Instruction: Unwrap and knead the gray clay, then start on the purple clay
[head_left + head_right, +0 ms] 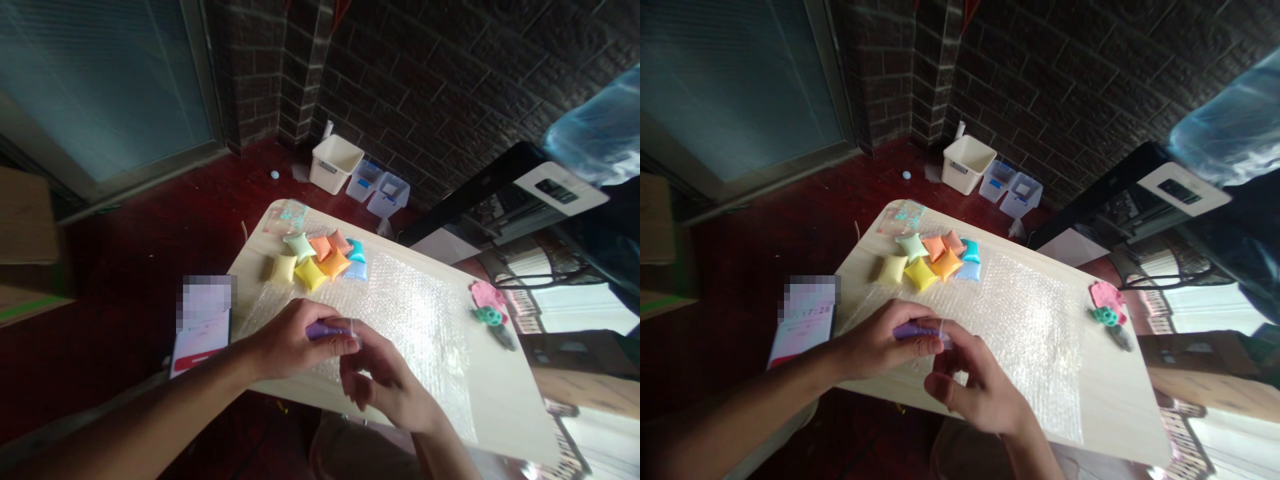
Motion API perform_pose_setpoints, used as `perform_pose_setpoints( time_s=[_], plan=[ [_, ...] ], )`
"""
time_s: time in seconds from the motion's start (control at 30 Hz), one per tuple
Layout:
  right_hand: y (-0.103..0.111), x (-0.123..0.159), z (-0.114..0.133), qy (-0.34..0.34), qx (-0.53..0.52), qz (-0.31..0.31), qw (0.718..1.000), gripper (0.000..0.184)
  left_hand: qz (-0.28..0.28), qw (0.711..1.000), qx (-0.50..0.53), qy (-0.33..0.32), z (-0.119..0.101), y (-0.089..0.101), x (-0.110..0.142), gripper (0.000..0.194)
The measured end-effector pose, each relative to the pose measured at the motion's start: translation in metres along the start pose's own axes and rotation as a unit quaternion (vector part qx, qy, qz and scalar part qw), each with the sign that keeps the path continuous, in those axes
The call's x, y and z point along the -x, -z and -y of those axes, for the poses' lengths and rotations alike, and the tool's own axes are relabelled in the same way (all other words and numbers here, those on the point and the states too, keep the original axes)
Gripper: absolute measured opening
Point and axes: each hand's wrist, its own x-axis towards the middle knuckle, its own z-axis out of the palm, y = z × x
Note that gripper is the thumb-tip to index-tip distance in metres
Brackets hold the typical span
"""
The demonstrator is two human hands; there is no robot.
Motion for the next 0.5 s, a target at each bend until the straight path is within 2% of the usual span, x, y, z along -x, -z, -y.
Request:
perform_pose_setpoints(
  time_s=[0.13,0.33,0.43,0.5],
  plan=[
    [-0.002,0.000,0.006,-0.022,0.045,-0.010,0.999,0.051,0.003,1.000,-0.005,0.002,0.002,0.000,0.001,0.036],
    [-0.002,0.001,-0.003,-0.034,-0.158,0.019,0.987,0.057,0.053,0.998,0.045,0.013,-0.001,0.003,-0.001,0.040],
    [-0.002,0.000,-0.009,-0.017,-0.195,0.012,0.981,0.063,0.051,0.996,0.074,0.015,0.000,0.006,-0.002,0.038],
    [-0.003,0.000,-0.009,-0.003,-0.183,-0.016,0.983,0.061,0.030,0.995,0.089,0.019,0.001,0.009,-0.002,0.038]
  ],
)
